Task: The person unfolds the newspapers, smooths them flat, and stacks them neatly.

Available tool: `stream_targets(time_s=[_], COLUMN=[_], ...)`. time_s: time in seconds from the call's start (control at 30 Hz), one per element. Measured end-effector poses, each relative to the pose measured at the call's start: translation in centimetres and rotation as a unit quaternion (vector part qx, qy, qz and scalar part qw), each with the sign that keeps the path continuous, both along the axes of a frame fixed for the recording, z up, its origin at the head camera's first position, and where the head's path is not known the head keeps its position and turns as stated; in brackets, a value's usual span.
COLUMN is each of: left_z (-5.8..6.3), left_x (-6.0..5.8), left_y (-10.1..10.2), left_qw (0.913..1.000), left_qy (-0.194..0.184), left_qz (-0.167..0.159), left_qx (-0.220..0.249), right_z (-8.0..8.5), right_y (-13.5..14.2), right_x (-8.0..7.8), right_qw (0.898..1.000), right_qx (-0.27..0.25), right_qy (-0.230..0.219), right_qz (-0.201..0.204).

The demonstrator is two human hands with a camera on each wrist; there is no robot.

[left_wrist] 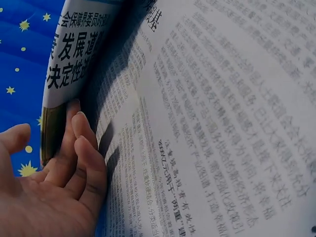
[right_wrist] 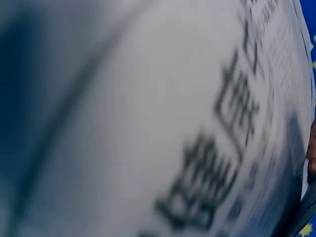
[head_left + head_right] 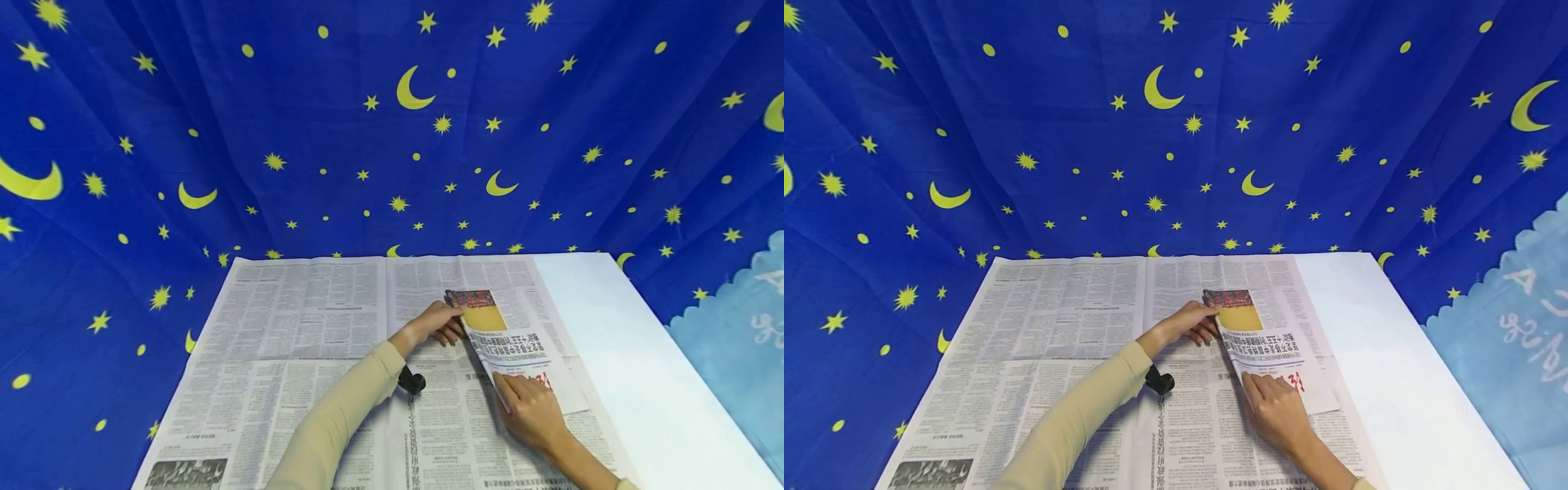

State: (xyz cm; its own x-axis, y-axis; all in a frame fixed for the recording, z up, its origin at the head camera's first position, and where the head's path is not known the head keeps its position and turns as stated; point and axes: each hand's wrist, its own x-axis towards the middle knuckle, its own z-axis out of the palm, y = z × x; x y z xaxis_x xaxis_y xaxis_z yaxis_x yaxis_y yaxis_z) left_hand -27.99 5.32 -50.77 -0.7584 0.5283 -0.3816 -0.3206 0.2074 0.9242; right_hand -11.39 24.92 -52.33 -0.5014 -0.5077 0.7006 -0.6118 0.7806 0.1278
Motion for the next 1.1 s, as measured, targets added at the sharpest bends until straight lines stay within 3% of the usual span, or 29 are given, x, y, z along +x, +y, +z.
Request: stream_targets(time_s=[0.23,0.63,0.97,1.1], left_z=[-0.1,0.5,0.8,0.6], left_x=[0.3,0.6,1.2,1.3], left_y=[-0.4,-4.8,-8.7,-10.1], left_qw=[0.9989,0.9965,0.9964,0.9965], left_qy=[-0.035,-0.061,-0.018,-0.004], left_qz=[0.029,0.005,-0.01,-0.017], left_qx=[-0.013,-0.057,-0.082,-0.082], right_z=[0.2,-0.6,-1.4,-1.5], right_y=[-1.9,-3.8,-4.7,-4.5], right_x=[1.1,2.4,2.5,2.4], right_qw=[1.0,0.998,0.998,0.997], right_qx=[0.002,0.024,0.029,0.036], right_qy=[-0.016,-0.066,-0.054,-0.069], right_qz=[0.013,0.001,0.011,0.0])
